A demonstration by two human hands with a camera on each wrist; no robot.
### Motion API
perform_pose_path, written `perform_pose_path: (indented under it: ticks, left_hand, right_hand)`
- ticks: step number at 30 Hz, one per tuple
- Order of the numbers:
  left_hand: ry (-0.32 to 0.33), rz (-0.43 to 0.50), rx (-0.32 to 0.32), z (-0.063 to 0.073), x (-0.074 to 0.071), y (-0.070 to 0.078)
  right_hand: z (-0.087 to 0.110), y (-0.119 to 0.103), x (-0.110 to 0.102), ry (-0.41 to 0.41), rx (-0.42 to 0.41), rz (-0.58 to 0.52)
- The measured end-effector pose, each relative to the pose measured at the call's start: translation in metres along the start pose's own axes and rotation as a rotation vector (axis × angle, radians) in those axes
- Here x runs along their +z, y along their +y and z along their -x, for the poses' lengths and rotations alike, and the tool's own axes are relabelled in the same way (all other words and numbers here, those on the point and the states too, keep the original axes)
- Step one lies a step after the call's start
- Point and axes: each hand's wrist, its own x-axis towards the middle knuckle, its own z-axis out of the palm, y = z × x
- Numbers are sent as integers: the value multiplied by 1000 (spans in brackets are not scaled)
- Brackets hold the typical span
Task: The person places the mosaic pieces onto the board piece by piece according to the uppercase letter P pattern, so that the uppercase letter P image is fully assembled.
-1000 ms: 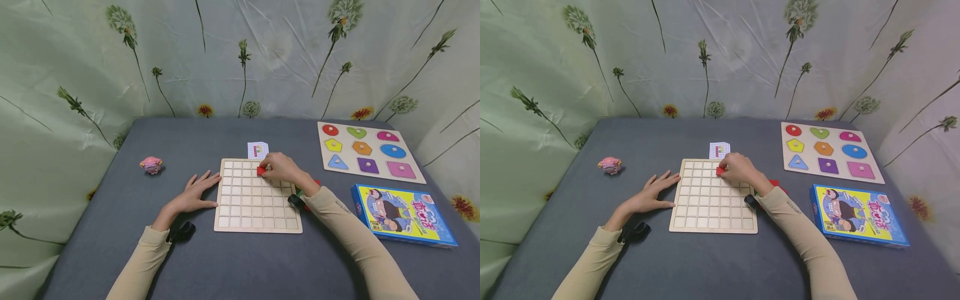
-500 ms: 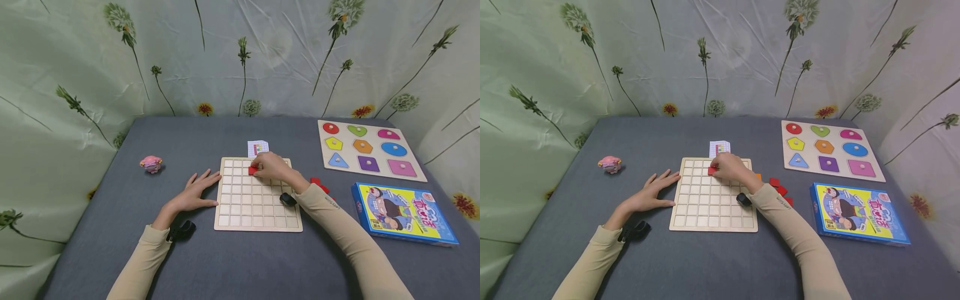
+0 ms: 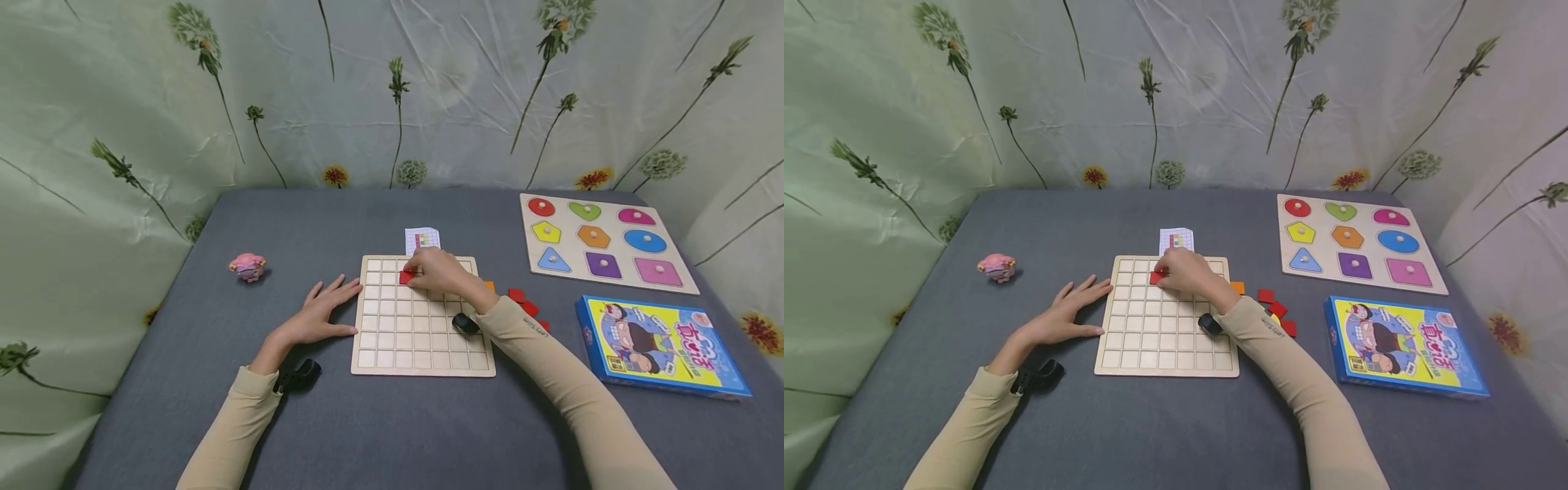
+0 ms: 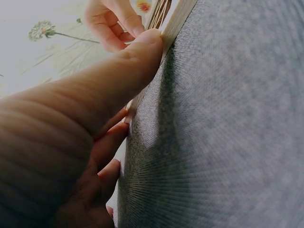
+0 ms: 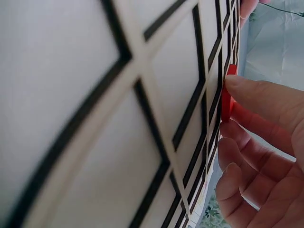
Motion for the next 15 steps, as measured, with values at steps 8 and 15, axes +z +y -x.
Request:
perform_pose_path:
  ticks: [8,15]
  left_hand:
    - [3,8,-11,1,-1,3]
    - [6,3,-8,0,-1,3]
  right_hand:
    - [-4,0,1,-16,0,30]
    - [-4,0,2,-17,-2,24]
